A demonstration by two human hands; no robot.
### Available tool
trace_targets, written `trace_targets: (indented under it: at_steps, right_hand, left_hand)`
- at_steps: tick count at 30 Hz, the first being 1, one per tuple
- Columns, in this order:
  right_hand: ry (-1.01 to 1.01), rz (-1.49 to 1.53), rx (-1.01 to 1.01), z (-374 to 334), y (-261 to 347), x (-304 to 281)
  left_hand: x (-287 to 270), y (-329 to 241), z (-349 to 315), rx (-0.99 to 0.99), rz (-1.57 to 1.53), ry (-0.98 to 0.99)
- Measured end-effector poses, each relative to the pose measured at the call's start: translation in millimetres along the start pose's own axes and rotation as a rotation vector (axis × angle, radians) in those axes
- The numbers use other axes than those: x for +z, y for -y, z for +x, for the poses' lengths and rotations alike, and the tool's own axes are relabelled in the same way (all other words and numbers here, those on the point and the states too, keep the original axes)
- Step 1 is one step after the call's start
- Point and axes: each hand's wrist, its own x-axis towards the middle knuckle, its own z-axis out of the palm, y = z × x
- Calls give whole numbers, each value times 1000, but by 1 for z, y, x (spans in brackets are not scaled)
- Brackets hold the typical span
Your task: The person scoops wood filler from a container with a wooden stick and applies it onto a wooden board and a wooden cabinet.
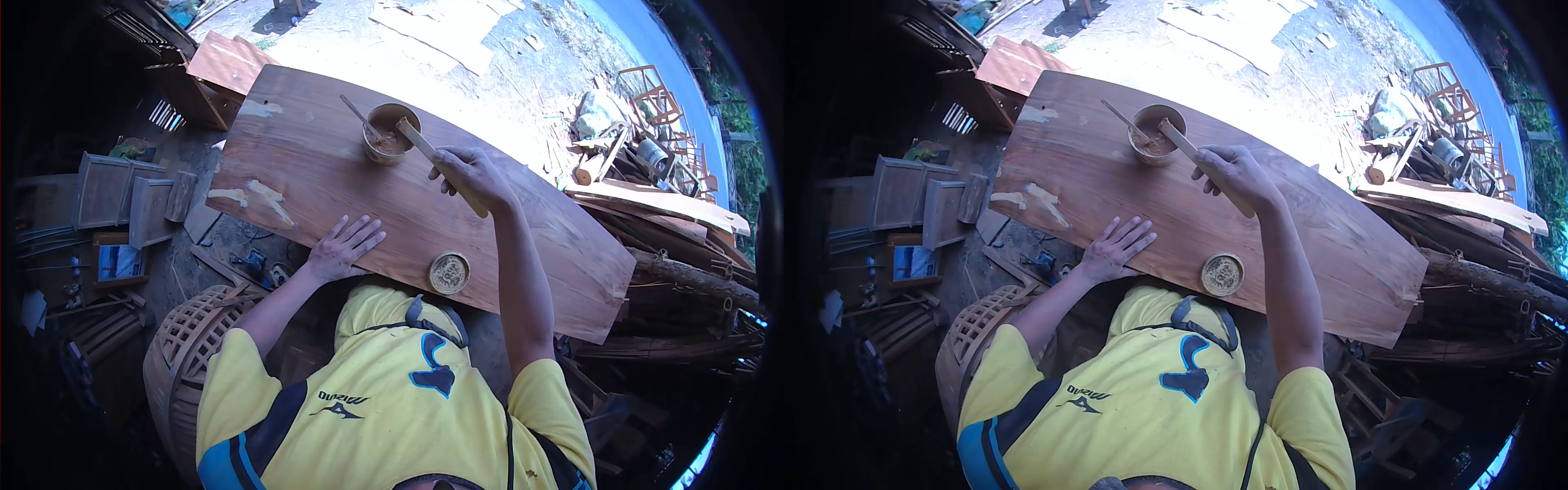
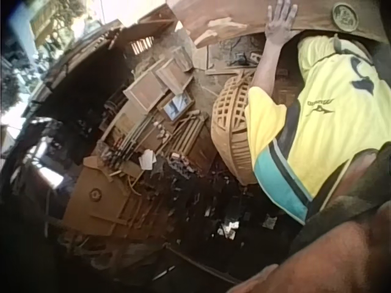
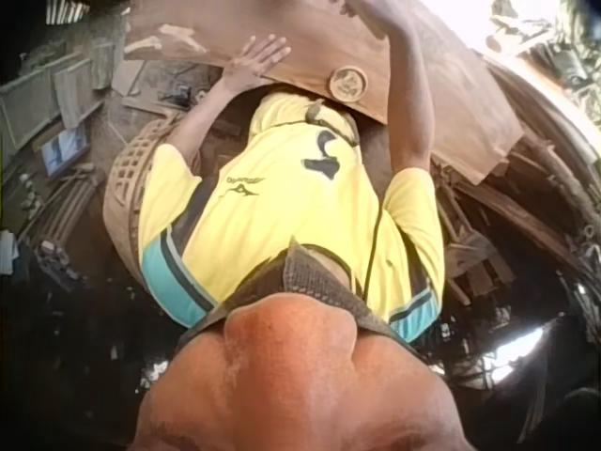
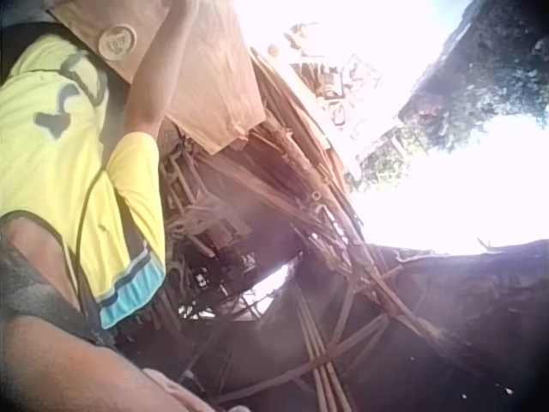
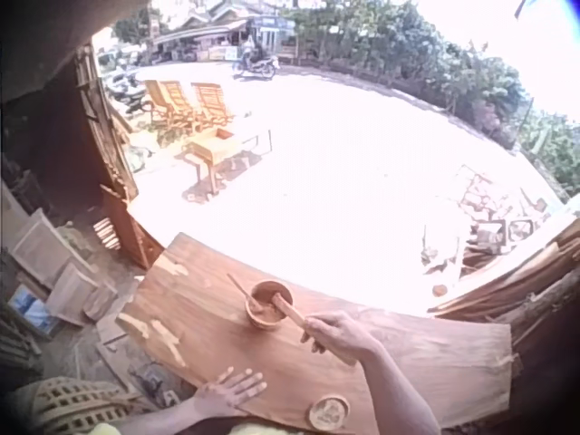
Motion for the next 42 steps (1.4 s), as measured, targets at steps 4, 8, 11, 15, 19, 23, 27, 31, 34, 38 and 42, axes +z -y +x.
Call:
trace_targets:
  at_steps: [4, 8, 11, 15, 19, 23, 27, 31, 34, 38, 42]
  right_hand:
    - [56, 300, -90, -29, -18, 1]
    - [-24, 521, -160, -89, -60, -3]
    - [-140, 733, -172, -161, -104, -14]
    - [-398, 771, -45, -260, -159, -33]
    - [-762, 751, -13, -336, -211, -57]
    - [-1009, 698, 58, -399, -262, -110]
    - [-1135, 716, 69, -459, -325, -177]
    - [-1192, 670, 150, -508, -375, -234]
    - [-1238, 639, 136, -544, -399, -279]
    - [-1352, 508, 268, -574, -422, -313]
    - [-1450, 145, 273, -589, -441, -325]
  left_hand:
    - [-5, -4, 2, -96, -26, 59]
    - [-18, -6, 3, -142, -16, 158]
    - [-5, -4, 15, -171, 25, 113]
    - [0, -23, 44, -187, 20, 57]
    - [7, -64, 97, -172, -73, -2]
    - [24, -148, 183, -8, -77, -11]
    - [68, -245, 287, 104, -27, 44]
    - [112, -314, 376, 31, 68, 17]
    - [126, -335, 435, -91, 91, -41]
    - [133, -323, 490, -190, 147, -95]
    - [139, -315, 509, -239, 194, -82]
